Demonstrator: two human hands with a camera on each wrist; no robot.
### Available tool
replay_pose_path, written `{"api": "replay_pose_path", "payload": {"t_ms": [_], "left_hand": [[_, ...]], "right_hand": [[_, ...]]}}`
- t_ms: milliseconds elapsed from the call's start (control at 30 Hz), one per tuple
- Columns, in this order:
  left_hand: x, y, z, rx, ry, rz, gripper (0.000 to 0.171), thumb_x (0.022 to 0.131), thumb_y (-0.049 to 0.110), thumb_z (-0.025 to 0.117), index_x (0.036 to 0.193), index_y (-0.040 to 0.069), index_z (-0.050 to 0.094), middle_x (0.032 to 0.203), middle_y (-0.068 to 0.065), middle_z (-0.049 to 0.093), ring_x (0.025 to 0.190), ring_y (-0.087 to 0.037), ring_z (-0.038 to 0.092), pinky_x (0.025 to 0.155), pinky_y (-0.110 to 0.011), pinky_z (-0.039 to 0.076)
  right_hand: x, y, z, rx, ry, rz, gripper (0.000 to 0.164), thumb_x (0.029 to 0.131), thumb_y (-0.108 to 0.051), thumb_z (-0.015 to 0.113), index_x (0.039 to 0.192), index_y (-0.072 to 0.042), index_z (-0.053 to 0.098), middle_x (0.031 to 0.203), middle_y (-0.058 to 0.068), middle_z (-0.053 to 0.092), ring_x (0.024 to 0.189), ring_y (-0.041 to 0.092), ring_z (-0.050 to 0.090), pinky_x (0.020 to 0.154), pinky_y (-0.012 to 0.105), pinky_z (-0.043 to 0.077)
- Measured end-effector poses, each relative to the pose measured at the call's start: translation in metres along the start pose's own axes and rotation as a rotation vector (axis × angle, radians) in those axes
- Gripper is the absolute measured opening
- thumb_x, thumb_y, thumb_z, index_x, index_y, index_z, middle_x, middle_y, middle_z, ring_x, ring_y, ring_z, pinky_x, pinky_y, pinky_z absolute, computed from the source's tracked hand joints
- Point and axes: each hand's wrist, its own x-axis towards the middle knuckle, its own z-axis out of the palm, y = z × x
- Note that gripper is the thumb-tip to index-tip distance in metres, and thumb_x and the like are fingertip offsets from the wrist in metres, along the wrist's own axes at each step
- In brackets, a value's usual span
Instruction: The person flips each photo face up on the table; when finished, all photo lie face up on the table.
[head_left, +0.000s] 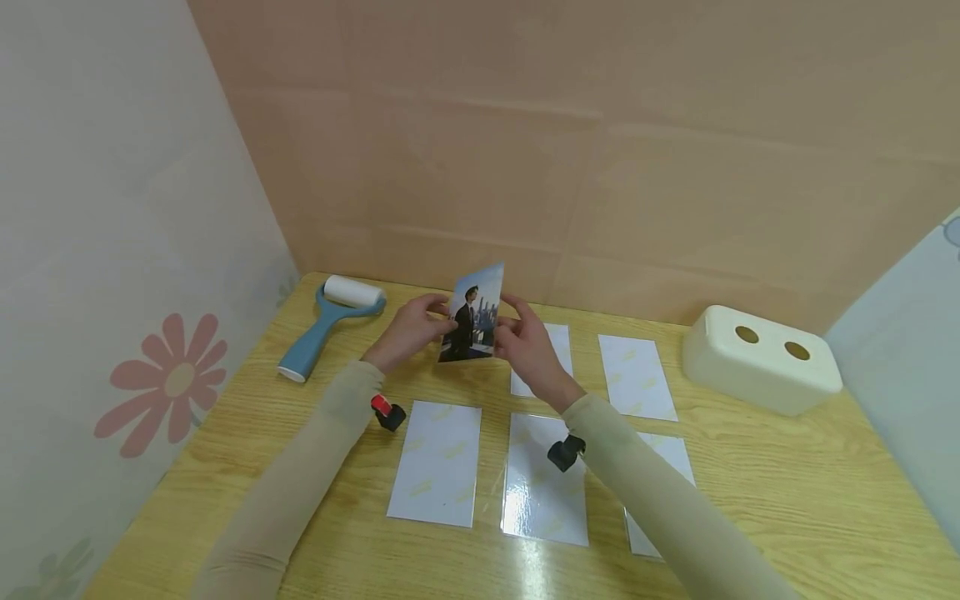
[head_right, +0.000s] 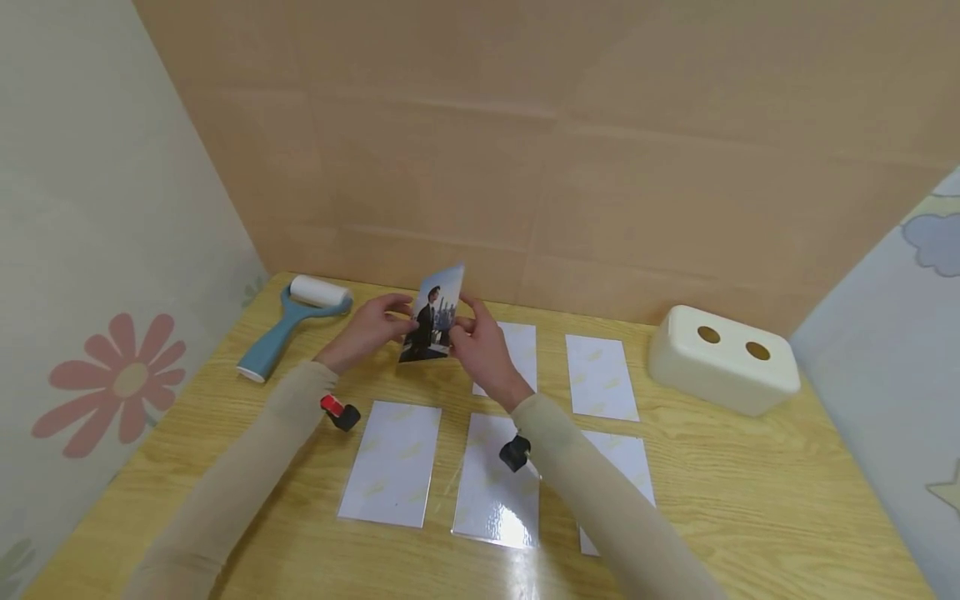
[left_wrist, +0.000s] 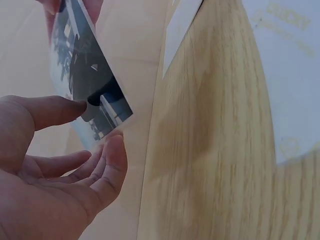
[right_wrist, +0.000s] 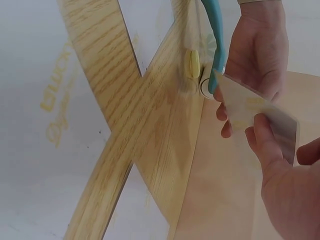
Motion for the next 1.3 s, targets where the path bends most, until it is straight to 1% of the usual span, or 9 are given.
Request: {"api": "replay_pose_path", "payload": {"t_ms": [200, 367, 467, 533, 633, 733, 900, 1133, 1300], "left_hand": [[-0.003, 0.001, -0.005, 0.047, 0.010, -0.007, 0.062, 0.097, 0.018, 0.068, 0.152, 0.004, 0.043, 0.133, -0.016, 0.055, 0.096, -0.028, 0.068, 0.085, -0.049, 0.055], [-0.006, 0.001, -0.009, 0.049, 0.022, -0.017, 0.062, 0.097, 0.018, 0.068, 0.152, 0.005, 0.043, 0.130, -0.015, 0.057, 0.091, -0.028, 0.067, 0.083, -0.050, 0.055], [-0.006, 0.001, -0.011, 0.048, 0.027, -0.020, 0.061, 0.098, 0.019, 0.067, 0.152, 0.004, 0.043, 0.129, -0.015, 0.057, 0.089, -0.029, 0.067, 0.083, -0.050, 0.055], [-0.007, 0.000, -0.013, 0.046, 0.025, -0.019, 0.061, 0.098, 0.019, 0.066, 0.152, 0.003, 0.042, 0.128, -0.015, 0.057, 0.089, -0.030, 0.067, 0.083, -0.051, 0.055], [-0.008, -0.001, -0.015, 0.047, 0.023, -0.021, 0.062, 0.098, 0.019, 0.066, 0.152, 0.002, 0.041, 0.128, -0.016, 0.056, 0.089, -0.031, 0.067, 0.083, -0.050, 0.055], [-0.010, -0.002, -0.017, 0.046, 0.021, -0.028, 0.061, 0.098, 0.019, 0.066, 0.152, 0.002, 0.041, 0.128, -0.016, 0.056, 0.087, -0.029, 0.067, 0.083, -0.050, 0.055], [-0.011, -0.003, -0.020, 0.050, 0.018, -0.043, 0.059, 0.098, 0.019, 0.067, 0.150, 0.003, 0.044, 0.130, -0.015, 0.056, 0.084, -0.026, 0.067, 0.083, -0.050, 0.056], [-0.011, -0.006, -0.023, 0.069, 0.001, -0.051, 0.055, 0.098, 0.014, 0.065, 0.147, 0.000, 0.046, 0.134, -0.019, 0.056, 0.086, -0.027, 0.067, 0.083, -0.048, 0.056], [-0.011, -0.009, -0.023, 0.093, 0.001, -0.062, 0.053, 0.096, 0.011, 0.066, 0.144, -0.004, 0.049, 0.129, -0.021, 0.058, 0.086, -0.026, 0.067, 0.081, -0.044, 0.057]], "right_hand": [[0.002, 0.004, 0.000, -0.067, -0.016, -0.021, 0.062, 0.099, 0.002, 0.042, 0.157, -0.013, 0.030, 0.078, 0.005, 0.048, 0.060, 0.015, 0.035, 0.059, 0.027, 0.039], [0.003, 0.006, -0.001, -0.118, -0.020, -0.048, 0.062, 0.099, 0.002, 0.043, 0.157, -0.014, 0.029, 0.072, 0.003, 0.041, 0.056, 0.015, 0.033, 0.057, 0.027, 0.037], [0.004, 0.007, -0.001, -0.164, -0.017, -0.042, 0.063, 0.099, 0.001, 0.044, 0.158, -0.014, 0.028, 0.078, 0.006, 0.048, 0.056, 0.015, 0.034, 0.056, 0.028, 0.038], [0.005, 0.006, -0.002, -0.203, -0.010, -0.029, 0.063, 0.099, 0.000, 0.045, 0.158, -0.013, 0.027, 0.090, 0.008, 0.059, 0.060, 0.015, 0.043, 0.057, 0.028, 0.040], [0.005, 0.006, -0.003, -0.261, -0.009, -0.001, 0.064, 0.099, -0.003, 0.048, 0.159, -0.013, 0.028, 0.116, 0.014, 0.065, 0.082, 0.018, 0.061, 0.066, 0.029, 0.049], [0.005, 0.006, -0.003, -0.300, -0.024, 0.032, 0.066, 0.097, -0.004, 0.051, 0.158, -0.011, 0.029, 0.129, 0.018, 0.062, 0.111, 0.025, 0.064, 0.082, 0.035, 0.056], [0.007, 0.007, -0.005, -0.369, -0.059, 0.073, 0.068, 0.096, -0.007, 0.057, 0.158, -0.009, 0.029, 0.127, 0.018, 0.060, 0.118, 0.030, 0.061, 0.091, 0.043, 0.055], [0.009, 0.010, -0.007, -0.463, -0.099, 0.104, 0.069, 0.095, -0.009, 0.065, 0.156, -0.007, 0.033, 0.119, 0.011, 0.059, 0.113, 0.027, 0.061, 0.090, 0.040, 0.054], [0.010, 0.013, -0.007, -0.513, -0.129, 0.112, 0.069, 0.094, -0.009, 0.067, 0.155, -0.005, 0.034, 0.113, 0.011, 0.060, 0.108, 0.026, 0.062, 0.087, 0.038, 0.054]]}}
